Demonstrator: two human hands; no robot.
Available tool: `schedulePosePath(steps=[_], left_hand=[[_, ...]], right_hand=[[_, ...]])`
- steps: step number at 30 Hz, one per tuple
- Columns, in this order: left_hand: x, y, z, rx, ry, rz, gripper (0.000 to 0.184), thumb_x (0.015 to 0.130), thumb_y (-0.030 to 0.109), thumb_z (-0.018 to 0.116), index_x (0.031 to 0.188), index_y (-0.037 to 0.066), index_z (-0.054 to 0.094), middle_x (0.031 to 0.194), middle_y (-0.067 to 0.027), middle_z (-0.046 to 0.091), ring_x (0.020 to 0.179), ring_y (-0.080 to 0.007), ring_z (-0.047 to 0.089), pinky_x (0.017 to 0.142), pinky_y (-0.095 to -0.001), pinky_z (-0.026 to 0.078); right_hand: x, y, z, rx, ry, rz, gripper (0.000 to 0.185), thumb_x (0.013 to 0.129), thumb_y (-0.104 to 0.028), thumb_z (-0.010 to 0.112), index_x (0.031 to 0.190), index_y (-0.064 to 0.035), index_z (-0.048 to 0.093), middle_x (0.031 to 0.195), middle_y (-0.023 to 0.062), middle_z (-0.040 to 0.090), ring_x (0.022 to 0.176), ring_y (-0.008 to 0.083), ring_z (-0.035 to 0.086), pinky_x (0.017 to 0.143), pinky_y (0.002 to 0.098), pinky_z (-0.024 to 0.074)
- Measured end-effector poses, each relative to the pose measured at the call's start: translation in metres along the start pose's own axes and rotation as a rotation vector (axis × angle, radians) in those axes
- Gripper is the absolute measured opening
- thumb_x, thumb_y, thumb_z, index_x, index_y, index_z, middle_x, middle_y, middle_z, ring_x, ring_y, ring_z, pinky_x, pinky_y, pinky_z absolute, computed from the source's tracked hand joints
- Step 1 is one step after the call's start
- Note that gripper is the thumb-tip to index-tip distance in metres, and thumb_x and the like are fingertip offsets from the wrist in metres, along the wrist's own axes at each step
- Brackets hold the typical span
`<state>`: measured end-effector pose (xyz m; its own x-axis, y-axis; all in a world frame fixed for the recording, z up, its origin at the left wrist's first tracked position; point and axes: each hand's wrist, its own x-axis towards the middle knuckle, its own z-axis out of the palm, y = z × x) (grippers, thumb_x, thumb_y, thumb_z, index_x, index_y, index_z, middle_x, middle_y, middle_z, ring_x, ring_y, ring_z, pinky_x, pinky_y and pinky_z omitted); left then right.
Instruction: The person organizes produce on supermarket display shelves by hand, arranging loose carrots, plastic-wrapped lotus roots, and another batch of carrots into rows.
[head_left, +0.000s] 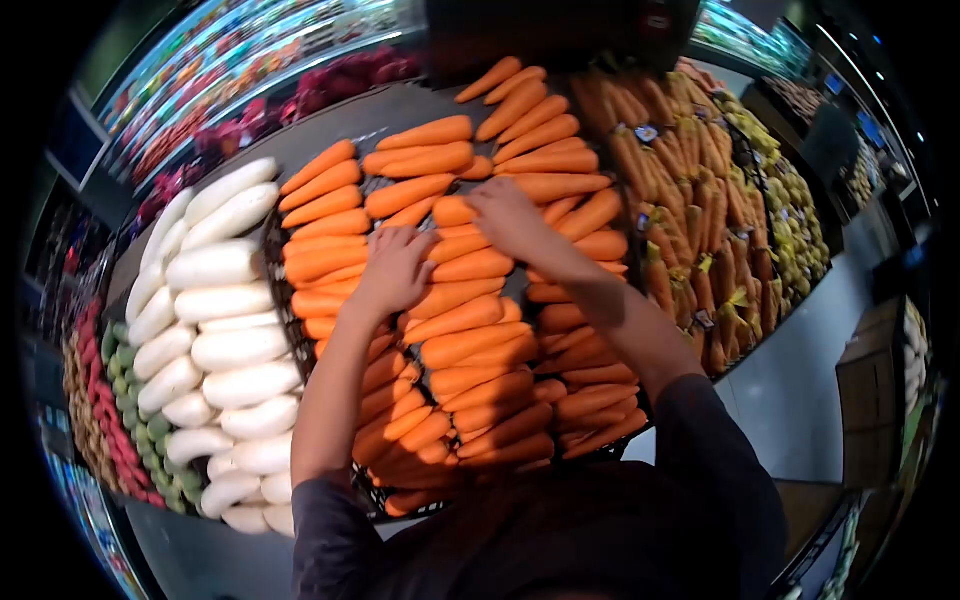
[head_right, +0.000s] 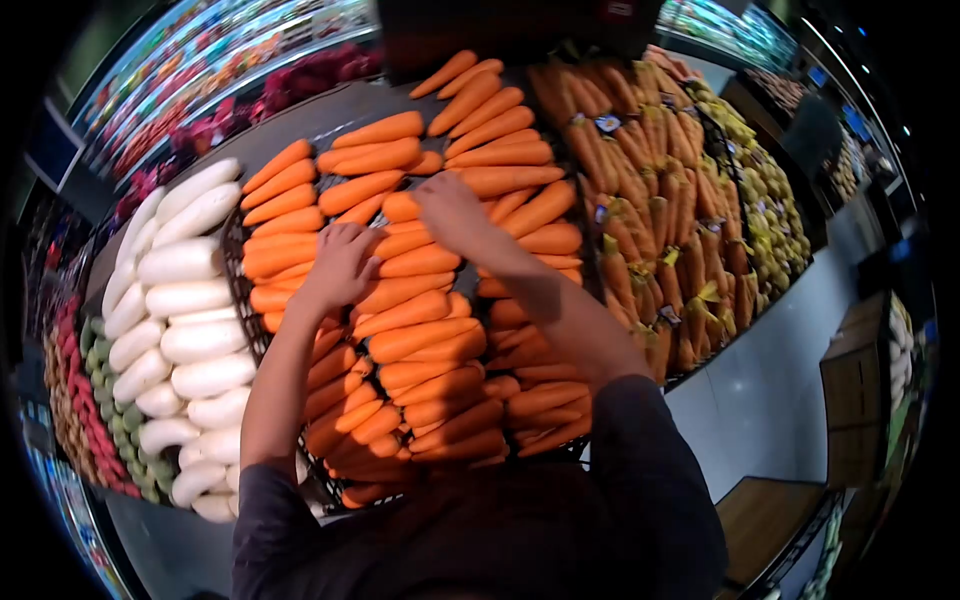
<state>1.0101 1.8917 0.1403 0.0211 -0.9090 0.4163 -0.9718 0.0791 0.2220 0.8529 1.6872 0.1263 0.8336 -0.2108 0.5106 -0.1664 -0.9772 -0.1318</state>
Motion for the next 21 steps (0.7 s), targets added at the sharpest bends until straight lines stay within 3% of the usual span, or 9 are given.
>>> schedulePosePath(steps=[3,6,9,12,17,21], left_hand=[[0.001,0.004,-0.001,-0.004,-0.035,-0.029,0.040,0.084,0.014,0.069,0.124,0.011,0.063,0.116,-0.0117,0.059,0.120,-0.0345,0.049,0.110,-0.0482,0.029],[0.001,-0.002,0.001,-0.072,-0.104,-0.074,0.034,0.092,0.019,0.067,0.125,0.009,0.064,0.124,-0.0143,0.058,0.126,-0.0344,0.048,0.112,-0.0473,0.030],[0.001,-0.028,0.016,-0.425,0.003,-0.234,0.030,0.103,0.022,0.059,0.127,0.005,0.063,0.135,-0.0170,0.056,0.127,-0.0353,0.051,0.108,-0.0445,0.040],[-0.001,-0.037,0.022,-0.298,0.133,-0.359,0.029,0.103,0.022,0.058,0.127,0.005,0.063,0.133,-0.0177,0.057,0.126,-0.0355,0.051,0.108,-0.0431,0.041],[-0.002,-0.053,0.027,-0.139,0.111,-0.508,0.031,0.104,0.024,0.057,0.129,0.007,0.062,0.133,-0.0167,0.058,0.123,-0.0368,0.053,0.105,-0.0465,0.041],[-0.003,-0.058,0.023,0.038,0.018,-0.495,0.038,0.098,0.018,0.066,0.134,0.012,0.058,0.133,-0.0127,0.059,0.122,-0.0366,0.053,0.100,-0.0516,0.039]], right_hand=[[0.005,-0.011,0.017,-0.233,-0.110,0.074,0.034,0.088,-0.020,0.071,0.120,-0.0081,0.065,0.116,0.0113,0.066,0.113,0.0321,0.054,0.098,0.0440,0.0413],[0.014,-0.010,0.032,-0.091,-0.193,0.207,0.036,0.092,-0.024,0.071,0.123,-0.0078,0.062,0.117,0.0150,0.065,0.114,0.0334,0.054,0.100,0.0461,0.0391],[0.021,-0.007,0.039,-0.047,-0.259,0.266,0.033,0.093,-0.013,0.062,0.125,-0.0081,0.061,0.120,0.0148,0.066,0.119,0.0321,0.054,0.105,0.0442,0.0362],[0.024,-0.005,0.036,-0.065,-0.284,0.224,0.040,0.092,-0.025,0.072,0.125,-0.0069,0.060,0.117,0.0180,0.066,0.115,0.0348,0.057,0.101,0.0465,0.0393],[0.009,-0.008,0.024,0.101,-0.157,0.149,0.049,0.090,-0.020,0.075,0.133,-0.0076,0.054,0.120,0.0151,0.065,0.116,0.0354,0.057,0.103,0.0464,0.0413],[0.013,-0.021,0.005,0.484,0.032,0.130,0.061,0.091,-0.016,0.074,0.144,-0.0097,0.044,0.134,0.0173,0.055,0.124,0.0406,0.053,0.107,0.0486,0.0421]])
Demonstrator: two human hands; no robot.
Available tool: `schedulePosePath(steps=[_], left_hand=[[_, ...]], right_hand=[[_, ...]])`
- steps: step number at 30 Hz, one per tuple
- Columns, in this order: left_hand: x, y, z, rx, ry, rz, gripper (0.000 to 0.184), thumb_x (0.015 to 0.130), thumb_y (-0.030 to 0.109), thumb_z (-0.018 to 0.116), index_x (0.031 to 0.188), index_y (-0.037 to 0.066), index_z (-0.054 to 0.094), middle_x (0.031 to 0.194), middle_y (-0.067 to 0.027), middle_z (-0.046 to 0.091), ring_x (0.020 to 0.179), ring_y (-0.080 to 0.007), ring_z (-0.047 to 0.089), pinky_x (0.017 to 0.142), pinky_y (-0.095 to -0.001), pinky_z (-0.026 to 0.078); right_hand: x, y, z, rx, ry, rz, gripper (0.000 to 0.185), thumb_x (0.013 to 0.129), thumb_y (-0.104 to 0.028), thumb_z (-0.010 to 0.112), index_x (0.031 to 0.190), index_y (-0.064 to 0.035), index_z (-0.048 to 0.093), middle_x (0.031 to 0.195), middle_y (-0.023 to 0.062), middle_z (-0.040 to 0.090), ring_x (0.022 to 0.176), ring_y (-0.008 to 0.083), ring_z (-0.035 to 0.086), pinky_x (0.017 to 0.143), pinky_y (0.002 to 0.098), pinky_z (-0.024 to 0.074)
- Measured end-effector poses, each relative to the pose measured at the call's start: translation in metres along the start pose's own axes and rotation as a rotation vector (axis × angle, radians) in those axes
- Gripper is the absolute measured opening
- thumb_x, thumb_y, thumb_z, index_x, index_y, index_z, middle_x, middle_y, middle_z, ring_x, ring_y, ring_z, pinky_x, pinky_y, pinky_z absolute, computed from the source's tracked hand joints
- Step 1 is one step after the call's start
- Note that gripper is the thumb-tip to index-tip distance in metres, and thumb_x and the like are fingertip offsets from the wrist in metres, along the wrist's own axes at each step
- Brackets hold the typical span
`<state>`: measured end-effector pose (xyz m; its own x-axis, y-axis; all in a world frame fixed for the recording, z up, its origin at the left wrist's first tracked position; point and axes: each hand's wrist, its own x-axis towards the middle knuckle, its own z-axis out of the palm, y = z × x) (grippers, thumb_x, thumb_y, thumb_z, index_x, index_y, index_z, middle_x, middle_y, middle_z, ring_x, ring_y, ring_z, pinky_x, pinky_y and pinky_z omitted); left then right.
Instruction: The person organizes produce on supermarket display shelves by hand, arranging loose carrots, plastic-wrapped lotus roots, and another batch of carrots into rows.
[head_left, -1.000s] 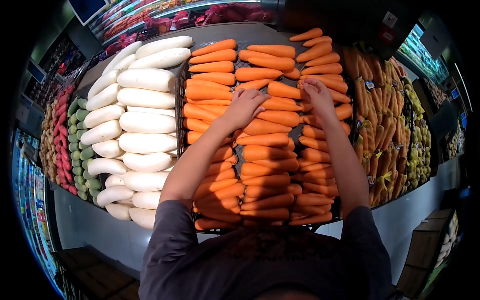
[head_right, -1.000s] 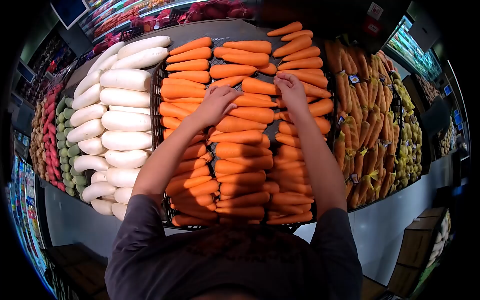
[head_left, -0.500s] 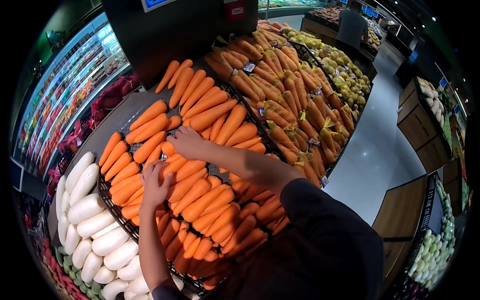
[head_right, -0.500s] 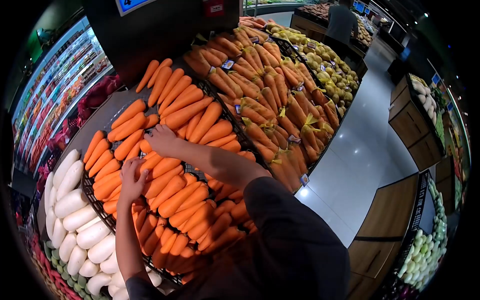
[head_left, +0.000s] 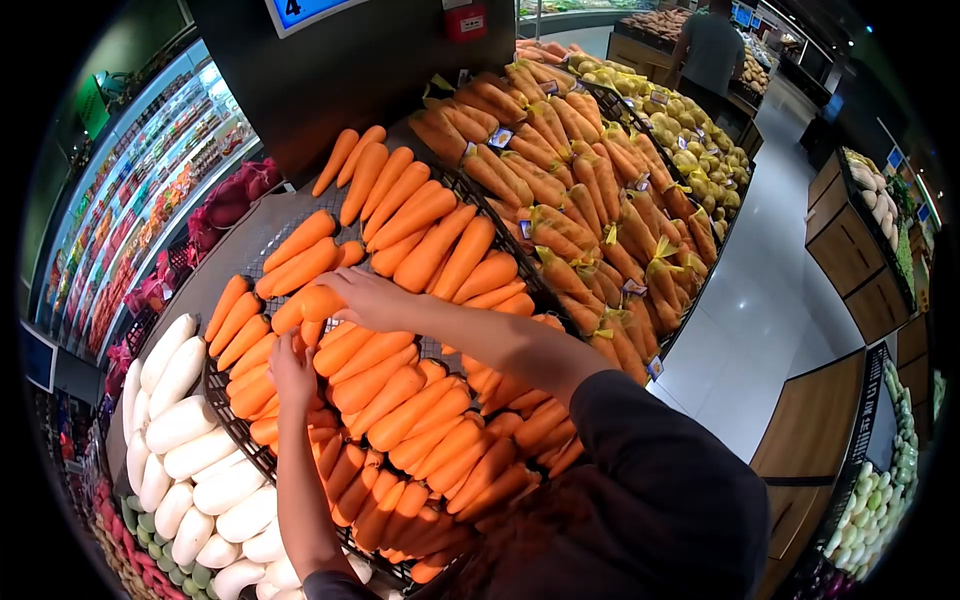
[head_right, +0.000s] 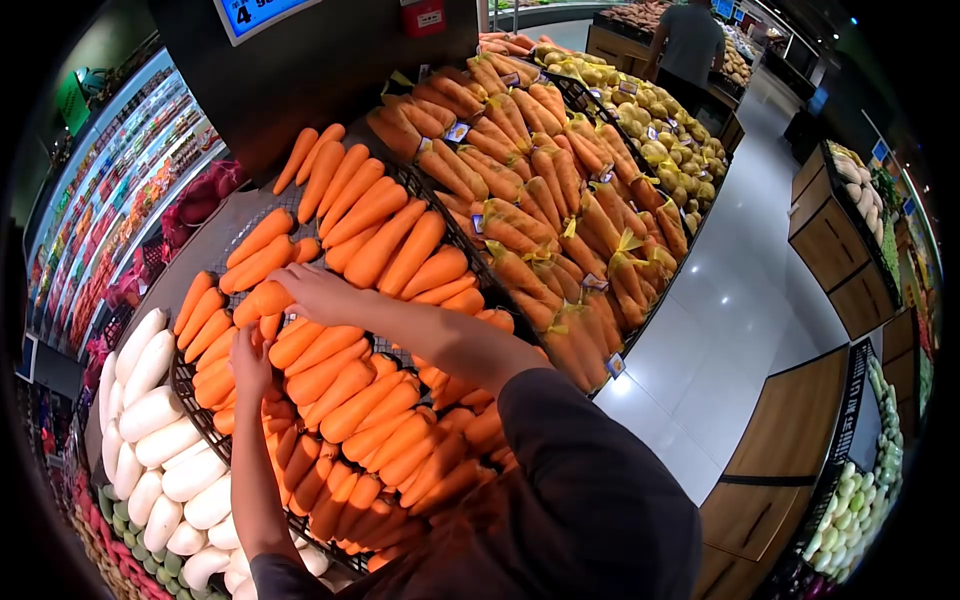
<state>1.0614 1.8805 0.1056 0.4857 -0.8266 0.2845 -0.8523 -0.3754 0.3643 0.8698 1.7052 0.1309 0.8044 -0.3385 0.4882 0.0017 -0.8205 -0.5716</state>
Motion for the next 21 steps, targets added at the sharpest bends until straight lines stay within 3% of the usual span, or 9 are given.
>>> schedulePosePath(steps=[2,5,6,9,11,13,14,17,21], left_hand=[[0.002,-0.001,0.003,0.084,-0.026,-0.016,0.052,0.092,0.011,0.072,0.140,0.016,0.053,0.133,-0.0107,0.061,0.122,-0.0350,0.054,0.098,-0.0523,0.036],[0.000,0.006,0.001,0.089,-0.047,-0.050,0.051,0.092,0.010,0.071,0.139,0.017,0.052,0.136,-0.0101,0.060,0.121,-0.0338,0.055,0.100,-0.0500,0.034],[-0.001,0.002,0.005,0.078,-0.014,-0.018,0.052,0.092,0.008,0.071,0.139,0.017,0.052,0.138,-0.0098,0.061,0.119,-0.0327,0.056,0.100,-0.0494,0.032],[-0.005,-0.001,0.010,0.026,0.065,0.046,0.052,0.090,0.007,0.072,0.138,0.016,0.052,0.134,-0.0114,0.063,0.116,-0.0340,0.058,0.099,-0.0493,0.036],[-0.004,-0.019,0.022,-0.048,0.127,0.141,0.054,0.089,0.006,0.073,0.138,0.013,0.053,0.130,-0.0142,0.065,0.114,-0.0354,0.060,0.098,-0.0478,0.040],[-0.004,-0.023,0.027,-0.095,0.246,0.266,0.054,0.088,0.008,0.073,0.139,0.011,0.054,0.127,-0.0161,0.066,0.115,-0.0368,0.061,0.099,-0.0461,0.043],[-0.006,-0.020,0.028,-0.111,0.252,0.251,0.054,0.089,0.011,0.073,0.140,0.012,0.055,0.130,-0.0157,0.064,0.120,-0.0359,0.059,0.104,-0.0462,0.039],[-0.010,-0.015,0.029,-0.101,0.226,0.158,0.049,0.092,0.016,0.070,0.139,0.014,0.056,0.132,-0.0130,0.062,0.126,-0.0346,0.053,0.107,-0.0476,0.033],[-0.013,-0.011,0.023,-0.154,0.222,0.159,0.047,0.095,0.013,0.067,0.140,0.015,0.055,0.133,-0.0115,0.060,0.120,-0.0327,0.053,0.104,-0.0479,0.031]], right_hand=[[0.003,-0.026,-0.021,0.198,-0.007,0.105,0.069,0.094,-0.013,0.071,0.152,-0.0132,0.033,0.147,0.0204,0.040,0.131,0.0433,0.049,0.109,0.0494,0.0418],[0.011,-0.033,-0.020,0.319,0.165,0.038,0.072,0.094,-0.012,0.070,0.154,-0.0155,0.030,0.150,0.0204,0.037,0.129,0.0426,0.052,0.109,0.0470,0.0430],[0.015,-0.031,-0.018,0.278,0.266,-0.027,0.071,0.092,-0.010,0.072,0.152,-0.0154,0.033,0.149,0.0197,0.041,0.124,0.0384,0.057,0.103,0.0430,0.0486],[0.018,-0.033,-0.025,0.433,0.228,0.074,0.071,0.089,-0.008,0.075,0.149,-0.0130,0.038,0.139,0.0190,0.051,0.119,0.0320,0.062,0.096,0.0389,0.0532],[0.014,-0.018,-0.017,0.440,0.177,0.223,0.070,0.082,-0.006,0.081,0.141,-0.0077,0.043,0.118,0.0155,0.062,0.104,0.0258,0.065,0.087,0.0330,0.0543],[0.009,0.009,0.002,0.298,0.234,0.094,0.065,0.077,-0.004,0.084,0.131,-0.0050,0.047,0.117,0.0149,0.059,0.105,0.0248,0.061,0.089,0.0340,0.0529],[0.007,0.019,0.009,0.413,0.258,0.164,0.062,0.077,-0.007,0.084,0.127,-0.0050,0.048,0.118,0.0158,0.059,0.111,0.0260,0.060,0.094,0.0357,0.0513],[0.004,0.021,-0.012,0.180,0.187,0.060,0.055,0.082,-0.013,0.082,0.128,-0.0086,0.051,0.115,0.0112,0.063,0.102,0.0238,0.063,0.091,0.0338,0.0520],[0.006,-0.002,-0.026,0.546,0.040,0.466,0.047,0.088,-0.013,0.080,0.127,-0.0090,0.054,0.115,0.0065,0.063,0.095,0.0163,0.064,0.082,0.0286,0.0544]])
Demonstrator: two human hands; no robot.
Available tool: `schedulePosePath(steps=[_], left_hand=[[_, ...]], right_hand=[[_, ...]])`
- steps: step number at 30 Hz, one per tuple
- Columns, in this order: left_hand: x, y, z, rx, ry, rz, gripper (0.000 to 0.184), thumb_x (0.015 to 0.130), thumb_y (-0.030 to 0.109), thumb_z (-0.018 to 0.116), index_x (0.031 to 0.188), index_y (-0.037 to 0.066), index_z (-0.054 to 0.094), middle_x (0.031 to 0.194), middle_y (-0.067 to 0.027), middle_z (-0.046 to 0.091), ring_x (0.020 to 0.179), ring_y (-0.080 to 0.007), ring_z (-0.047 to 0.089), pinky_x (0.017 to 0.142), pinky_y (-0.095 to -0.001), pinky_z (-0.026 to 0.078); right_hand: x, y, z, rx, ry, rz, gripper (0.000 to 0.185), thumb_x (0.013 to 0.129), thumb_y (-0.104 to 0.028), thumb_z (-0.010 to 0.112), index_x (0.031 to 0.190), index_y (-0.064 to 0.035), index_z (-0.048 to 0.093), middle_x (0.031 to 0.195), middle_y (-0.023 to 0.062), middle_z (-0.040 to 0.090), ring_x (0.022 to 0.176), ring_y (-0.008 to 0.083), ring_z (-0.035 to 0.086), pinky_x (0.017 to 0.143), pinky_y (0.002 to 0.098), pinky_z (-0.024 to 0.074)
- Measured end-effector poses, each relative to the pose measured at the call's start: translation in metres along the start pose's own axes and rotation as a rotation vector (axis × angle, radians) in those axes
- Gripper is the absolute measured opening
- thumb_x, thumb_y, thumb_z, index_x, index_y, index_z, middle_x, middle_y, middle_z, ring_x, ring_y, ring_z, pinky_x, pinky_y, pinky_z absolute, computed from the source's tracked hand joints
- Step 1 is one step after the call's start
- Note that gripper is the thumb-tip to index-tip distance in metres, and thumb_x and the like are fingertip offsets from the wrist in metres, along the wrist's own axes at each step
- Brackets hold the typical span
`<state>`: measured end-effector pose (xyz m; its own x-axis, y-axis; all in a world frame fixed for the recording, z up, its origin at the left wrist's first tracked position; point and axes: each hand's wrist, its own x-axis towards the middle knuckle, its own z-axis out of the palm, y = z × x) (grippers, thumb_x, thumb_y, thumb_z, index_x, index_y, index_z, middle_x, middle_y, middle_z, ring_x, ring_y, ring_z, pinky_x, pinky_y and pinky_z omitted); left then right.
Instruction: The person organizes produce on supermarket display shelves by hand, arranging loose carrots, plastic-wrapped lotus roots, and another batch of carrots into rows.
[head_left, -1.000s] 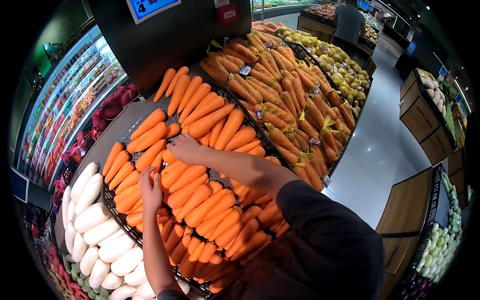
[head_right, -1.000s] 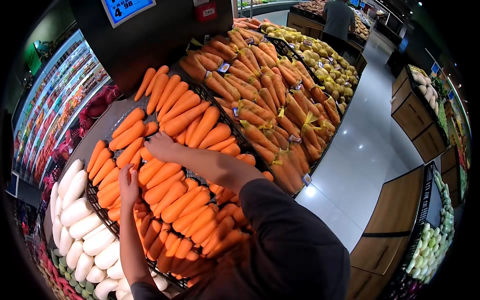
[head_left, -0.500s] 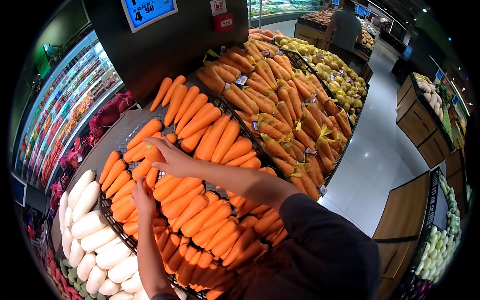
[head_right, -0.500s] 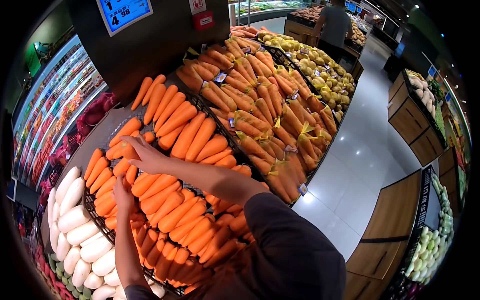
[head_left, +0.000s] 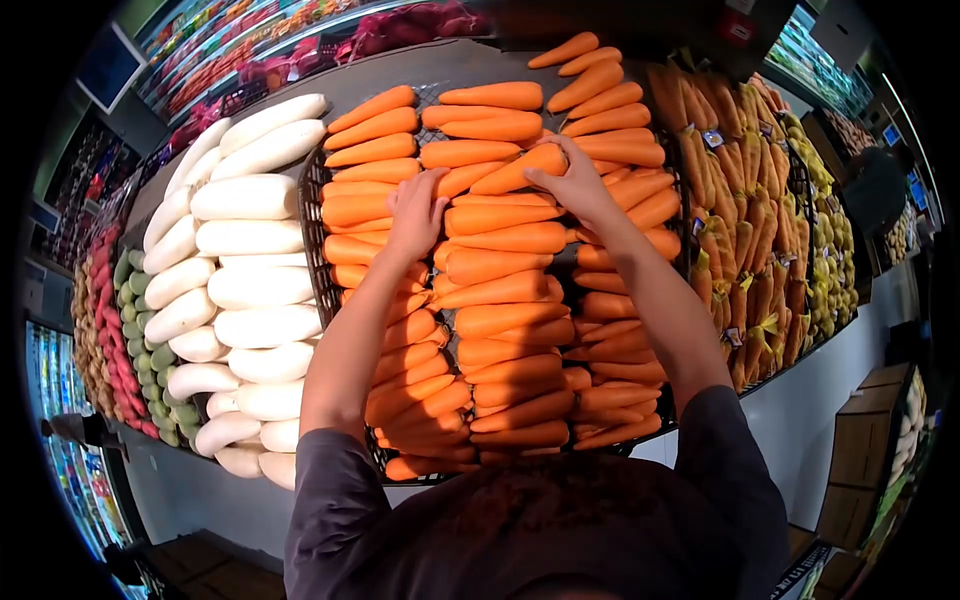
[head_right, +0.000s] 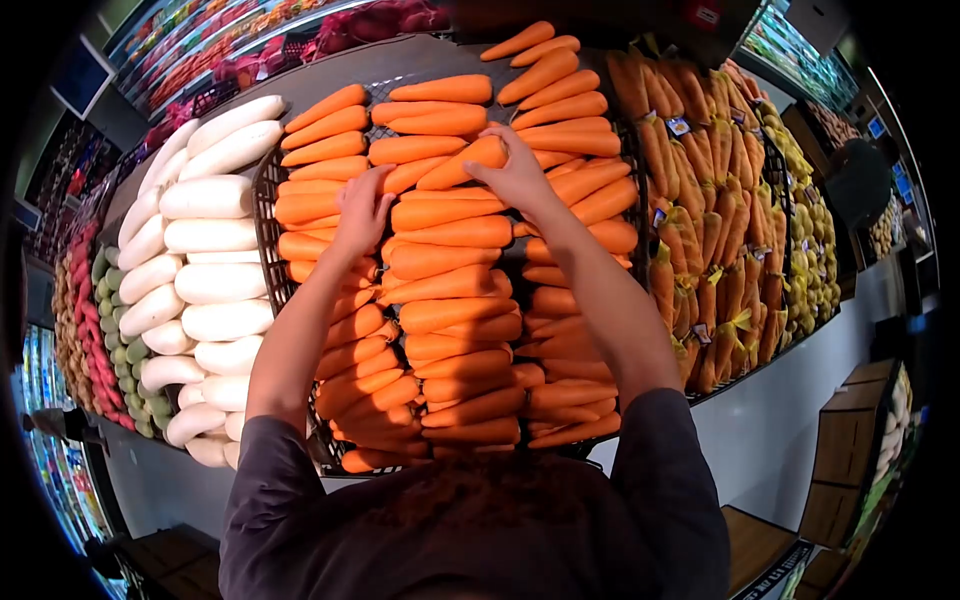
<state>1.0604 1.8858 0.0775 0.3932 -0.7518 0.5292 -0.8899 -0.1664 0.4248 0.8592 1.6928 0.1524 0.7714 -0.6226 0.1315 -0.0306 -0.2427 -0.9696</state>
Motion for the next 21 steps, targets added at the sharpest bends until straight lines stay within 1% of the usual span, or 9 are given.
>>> schedulePosePath(steps=[1,2,4,5,8,12,14,16,21], left_hand=[[0.000,0.000,0.000,-0.007,0.012,0.014,0.045,0.094,0.012,0.067,0.138,0.015,0.056,0.132,-0.0116,0.061,0.116,-0.0326,0.053,0.103,-0.0467,0.032],[-0.001,0.001,-0.001,-0.006,0.017,-0.004,0.045,0.094,0.012,0.067,0.138,0.015,0.056,0.132,-0.0116,0.061,0.116,-0.0326,0.053,0.103,-0.0467,0.032],[0.000,0.004,-0.004,-0.062,0.010,-0.002,0.043,0.094,0.011,0.067,0.136,0.015,0.057,0.131,-0.0112,0.061,0.117,-0.0325,0.053,0.103,-0.0466,0.032],[0.000,0.003,-0.003,-0.078,0.029,0.001,0.042,0.094,0.010,0.067,0.135,0.015,0.058,0.132,-0.0108,0.061,0.116,-0.0321,0.053,0.102,-0.0463,0.032],[-0.001,0.004,-0.003,-0.043,0.045,0.009,0.042,0.093,0.009,0.067,0.134,0.015,0.058,0.132,-0.0105,0.061,0.116,-0.0317,0.053,0.102,-0.0462,0.033],[-0.001,0.001,0.000,-0.035,0.091,0.057,0.045,0.091,0.010,0.070,0.134,0.017,0.060,0.129,-0.0074,0.061,0.115,-0.0299,0.054,0.101,-0.0456,0.034],[0.001,0.003,0.000,-0.044,0.157,0.059,0.044,0.088,0.008,0.073,0.130,0.017,0.065,0.124,-0.0067,0.062,0.112,-0.0286,0.056,0.098,-0.0444,0.036],[0.006,0.005,-0.005,-0.148,0.056,-0.064,0.040,0.085,0.006,0.075,0.124,0.014,0.071,0.120,-0.0072,0.061,0.107,-0.0284,0.058,0.096,-0.0429,0.038],[0.015,0.004,-0.007,-0.172,0.054,-0.036,0.039,0.079,0.009,0.080,0.118,0.010,0.073,0.107,-0.0091,0.066,0.100,-0.0280,0.062,0.092,-0.0404,0.041]], right_hand=[[-0.002,-0.004,0.001,0.186,-0.012,0.156,0.044,0.090,-0.013,0.079,0.127,-0.0088,0.056,0.115,0.0050,0.063,0.093,0.0139,0.064,0.080,0.0272,0.0548],[-0.002,-0.002,0.002,0.181,-0.029,0.161,0.044,0.090,-0.013,0.079,0.127,-0.0088,0.056,0.115,0.0050,0.063,0.093,0.0139,0.064,0.080,0.0272,0.0548],[0.001,0.001,0.004,0.113,-0.179,0.222,0.046,0.087,-0.022,0.082,0.123,-0.0081,0.058,0.116,0.0093,0.064,0.111,0.0233,0.065,0.095,0.0343,0.0524],[0.005,0.007,0.006,-0.130,-0.180,0.095,0.048,0.087,-0.024,0.082,0.126,-0.0058,0.060,0.112,0.0121,0.066,0.113,0.0264,0.065,0.097,0.0353,0.0522],[0.012,0.018,0.001,-0.466,-0.192,-0.104,0.052,0.086,-0.027,0.081,0.130,-0.0043,0.062,0.114,0.0167,0.067,0.115,0.0313,0.064,0.099,0.0367,0.0516],[0.010,0.014,0.003,-0.665,-0.193,-0.244,0.051,0.089,-0.026,0.078,0.132,-0.0054,0.063,0.124,0.0177,0.063,0.119,0.0305,0.059,0.105,0.0380,0.0463],[0.011,0.009,0.001,-0.692,-0.268,-0.213,0.051,0.088,-0.025,0.078,0.132,-0.0054,0.063,0.129,0.0192,0.060,0.124,0.0333,0.056,0.108,0.0393,0.0442],[0.016,0.008,-0.004,-0.765,-0.336,-0.264,0.057,0.087,-0.030,0.079,0.135,-0.0059,0.061,0.132,0.0198,0.057,0.126,0.0365,0.055,0.110,0.0410,0.0439],[-0.003,-0.028,-0.017,-0.783,-0.287,-0.204,0.051,0.092,-0.022,0.074,0.136,-0.0035,0.058,0.126,0.0162,0.057,0.119,0.0345,0.059,0.104,0.0401,0.0467]])
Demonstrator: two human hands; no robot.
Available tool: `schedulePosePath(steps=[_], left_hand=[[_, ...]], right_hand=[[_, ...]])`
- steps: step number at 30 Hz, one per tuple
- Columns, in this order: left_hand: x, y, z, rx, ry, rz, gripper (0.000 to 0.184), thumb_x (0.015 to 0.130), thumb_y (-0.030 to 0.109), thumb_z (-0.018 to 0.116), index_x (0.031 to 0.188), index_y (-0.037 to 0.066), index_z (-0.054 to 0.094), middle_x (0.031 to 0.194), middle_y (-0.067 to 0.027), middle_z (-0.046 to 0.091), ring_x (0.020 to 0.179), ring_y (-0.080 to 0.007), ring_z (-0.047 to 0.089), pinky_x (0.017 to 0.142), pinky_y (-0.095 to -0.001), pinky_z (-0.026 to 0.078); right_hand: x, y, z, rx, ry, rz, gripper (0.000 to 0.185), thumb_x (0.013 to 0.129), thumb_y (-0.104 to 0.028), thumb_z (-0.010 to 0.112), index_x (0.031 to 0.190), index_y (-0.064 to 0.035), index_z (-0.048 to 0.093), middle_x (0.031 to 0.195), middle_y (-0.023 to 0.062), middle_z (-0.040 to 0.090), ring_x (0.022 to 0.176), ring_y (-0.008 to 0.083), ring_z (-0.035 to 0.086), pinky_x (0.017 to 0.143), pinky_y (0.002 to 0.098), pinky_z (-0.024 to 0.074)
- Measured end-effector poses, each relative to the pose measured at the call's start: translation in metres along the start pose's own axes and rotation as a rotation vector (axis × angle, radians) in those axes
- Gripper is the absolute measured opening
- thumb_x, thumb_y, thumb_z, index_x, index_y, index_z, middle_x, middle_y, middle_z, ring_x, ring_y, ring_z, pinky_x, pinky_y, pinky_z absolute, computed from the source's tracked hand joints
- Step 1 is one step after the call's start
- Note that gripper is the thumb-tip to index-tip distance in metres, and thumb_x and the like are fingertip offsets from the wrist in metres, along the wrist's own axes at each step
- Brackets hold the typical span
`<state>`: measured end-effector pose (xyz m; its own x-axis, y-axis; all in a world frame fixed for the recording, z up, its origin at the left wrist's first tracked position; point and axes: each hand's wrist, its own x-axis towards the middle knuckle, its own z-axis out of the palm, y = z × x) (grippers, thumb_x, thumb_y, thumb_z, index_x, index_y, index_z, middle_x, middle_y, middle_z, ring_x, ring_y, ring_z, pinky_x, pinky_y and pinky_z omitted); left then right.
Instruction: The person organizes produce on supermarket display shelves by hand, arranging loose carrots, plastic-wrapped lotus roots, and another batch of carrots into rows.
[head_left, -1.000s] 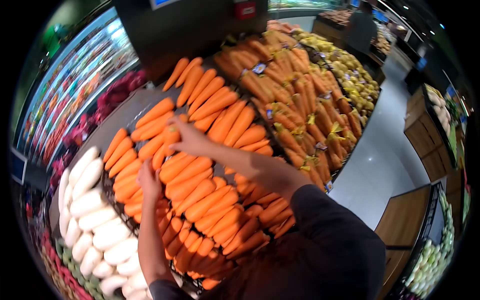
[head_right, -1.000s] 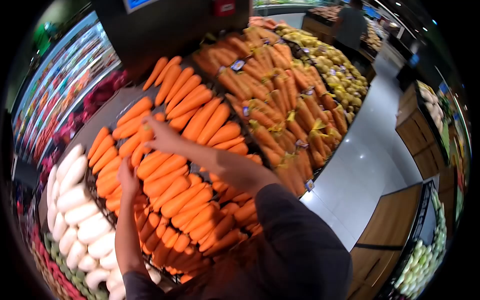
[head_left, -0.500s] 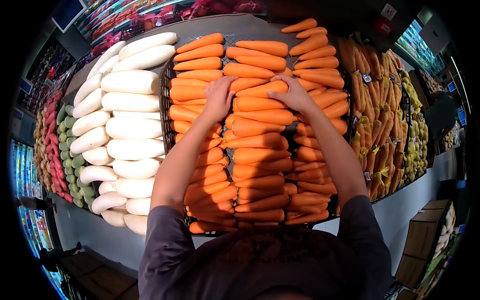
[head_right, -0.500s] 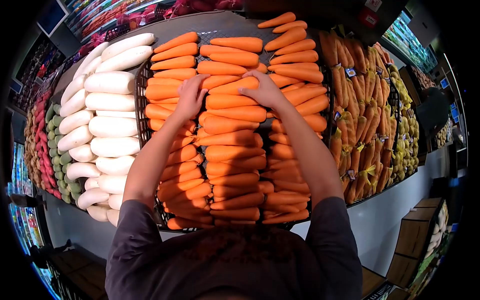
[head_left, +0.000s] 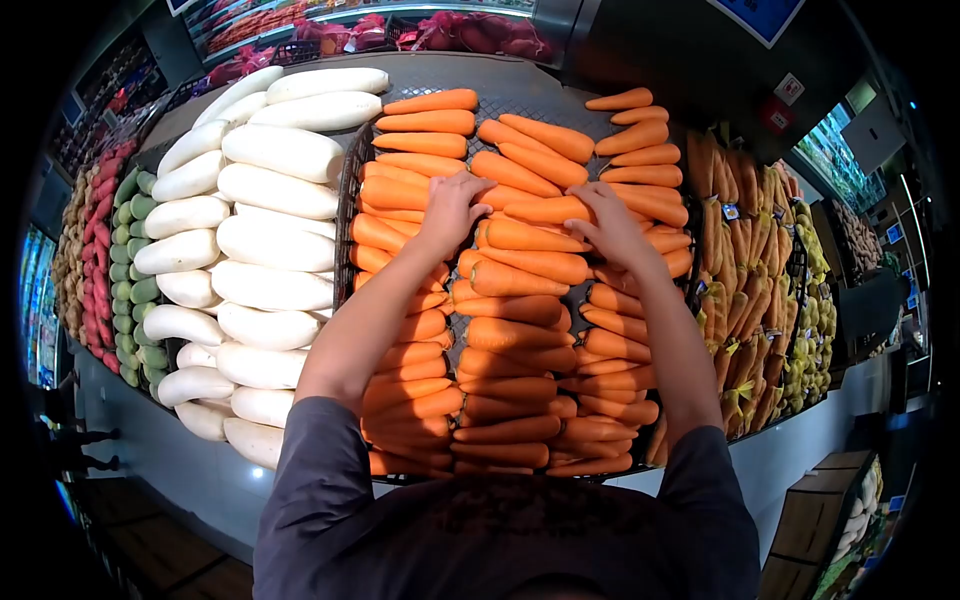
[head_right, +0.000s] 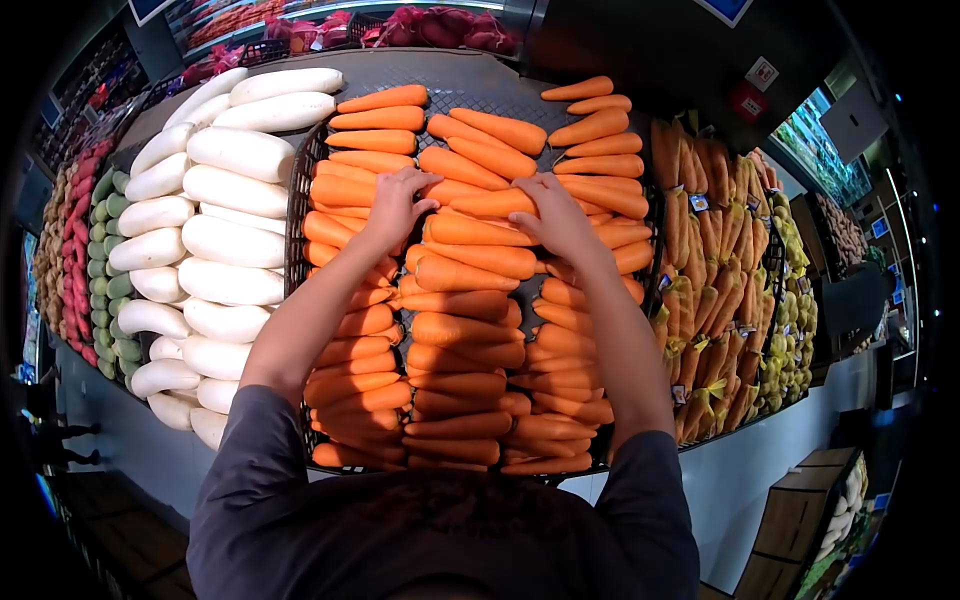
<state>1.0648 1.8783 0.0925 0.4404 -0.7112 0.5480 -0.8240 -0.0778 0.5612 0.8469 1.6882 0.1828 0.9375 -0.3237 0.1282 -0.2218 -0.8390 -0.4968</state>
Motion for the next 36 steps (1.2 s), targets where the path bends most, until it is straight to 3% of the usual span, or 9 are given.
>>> schedulePosePath(steps=[6,8,11,17,21,24,27,30,36], left_hand=[[0.000,-0.001,0.007,-0.079,0.116,0.033,0.036,0.074,0.008,0.084,0.109,0.007,0.075,0.100,-0.0100,0.068,0.098,-0.0283,0.064,0.090,-0.0401,0.044],[0.001,0.001,0.008,-0.102,0.115,-0.066,0.038,0.070,0.005,0.086,0.107,0.004,0.076,0.100,-0.0108,0.069,0.096,-0.0275,0.065,0.087,-0.0390,0.047],[0.005,0.003,0.013,-0.147,0.136,-0.024,0.038,0.068,0.002,0.087,0.105,0.002,0.077,0.100,-0.0114,0.069,0.091,-0.0278,0.066,0.083,-0.0383,0.050],[0.007,0.006,0.017,-0.104,0.170,0.035,0.036,0.068,-0.004,0.084,0.103,0.000,0.077,0.095,-0.0127,0.070,0.086,-0.0289,0.067,0.077,-0.0382,0.055],[0.006,0.008,0.021,-0.094,0.181,0.028,0.036,0.073,-0.002,0.084,0.108,0.002,0.077,0.094,-0.0133,0.069,0.088,-0.0268,0.068,0.078,-0.0357,0.057],[0.003,0.012,0.020,-0.103,0.197,0.023,0.035,0.073,-0.001,0.084,0.107,0.001,0.077,0.094,-0.0132,0.069,0.088,-0.0278,0.067,0.080,-0.0361,0.057],[0.005,0.014,0.014,-0.112,0.111,-0.034,0.036,0.074,-0.001,0.084,0.109,0.002,0.075,0.098,-0.0134,0.067,0.091,-0.0296,0.066,0.084,-0.0374,0.055],[0.004,0.013,0.010,-0.087,0.061,-0.025,0.042,0.076,-0.004,0.081,0.116,0.003,0.072,0.105,-0.0139,0.064,0.096,-0.0320,0.063,0.089,-0.0390,0.053],[-0.002,0.004,0.012,-0.086,0.051,0.092,0.043,0.080,-0.009,0.073,0.121,0.003,0.065,0.108,-0.0150,0.059,0.102,-0.0342,0.061,0.091,-0.0392,0.052]], right_hand=[[-0.013,0.022,-0.025,0.086,0.215,-0.071,0.048,0.093,-0.022,0.074,0.134,-0.0029,0.059,0.122,0.0168,0.059,0.115,0.0318,0.060,0.102,0.0373,0.0471],[-0.016,0.026,-0.026,0.177,0.275,-0.057,0.048,0.093,-0.022,0.074,0.134,-0.0027,0.059,0.121,0.0165,0.059,0.114,0.0307,0.060,0.101,0.0370,0.0473],[-0.021,0.029,-0.028,0.282,0.324,0.012,0.048,0.096,-0.016,0.073,0.138,-0.0026,0.056,0.129,0.0112,0.058,0.121,0.0216,0.058,0.102,0.0327,0.0469],[-0.027,0.032,-0.015,0.278,0.426,-0.069,0.047,0.096,-0.017,0.073,0.137,-0.0020,0.056,0.128,0.0103,0.058,0.119,0.0209,0.058,0.101,0.0321,0.0465],[-0.026,0.025,-0.009,0.290,0.436,-0.020,0.046,0.097,-0.018,0.072,0.137,-0.0020,0.057,0.126,0.0101,0.058,0.117,0.0209,0.058,0.101,0.0321,0.0465],[-0.023,0.019,-0.002,0.347,0.361,-0.014,0.047,0.093,-0.019,0.074,0.133,0.0003,0.059,0.125,0.0160,0.059,0.115,0.0300,0.060,0.103,0.0364,0.0466],[-0.024,0.013,0.012,0.167,0.246,-0.050,0.047,0.095,-0.020,0.072,0.137,-0.0033,0.058,0.125,0.0150,0.058,0.118,0.0292,0.058,0.103,0.0374,0.0459],[-0.022,0.006,0.030,0.082,0.151,0.023,0.046,0.096,-0.020,0.069,0.137,-0.0031,0.058,0.127,0.0183,0.054,0.118,0.0368,0.057,0.107,0.0396,0.0446],[-0.018,0.016,0.039,0.107,0.223,-0.009,0.040,0.100,-0.020,0.065,0.137,-0.0070,0.060,0.126,0.0166,0.048,0.120,0.0329,0.052,0.107,0.0379,0.0429]])
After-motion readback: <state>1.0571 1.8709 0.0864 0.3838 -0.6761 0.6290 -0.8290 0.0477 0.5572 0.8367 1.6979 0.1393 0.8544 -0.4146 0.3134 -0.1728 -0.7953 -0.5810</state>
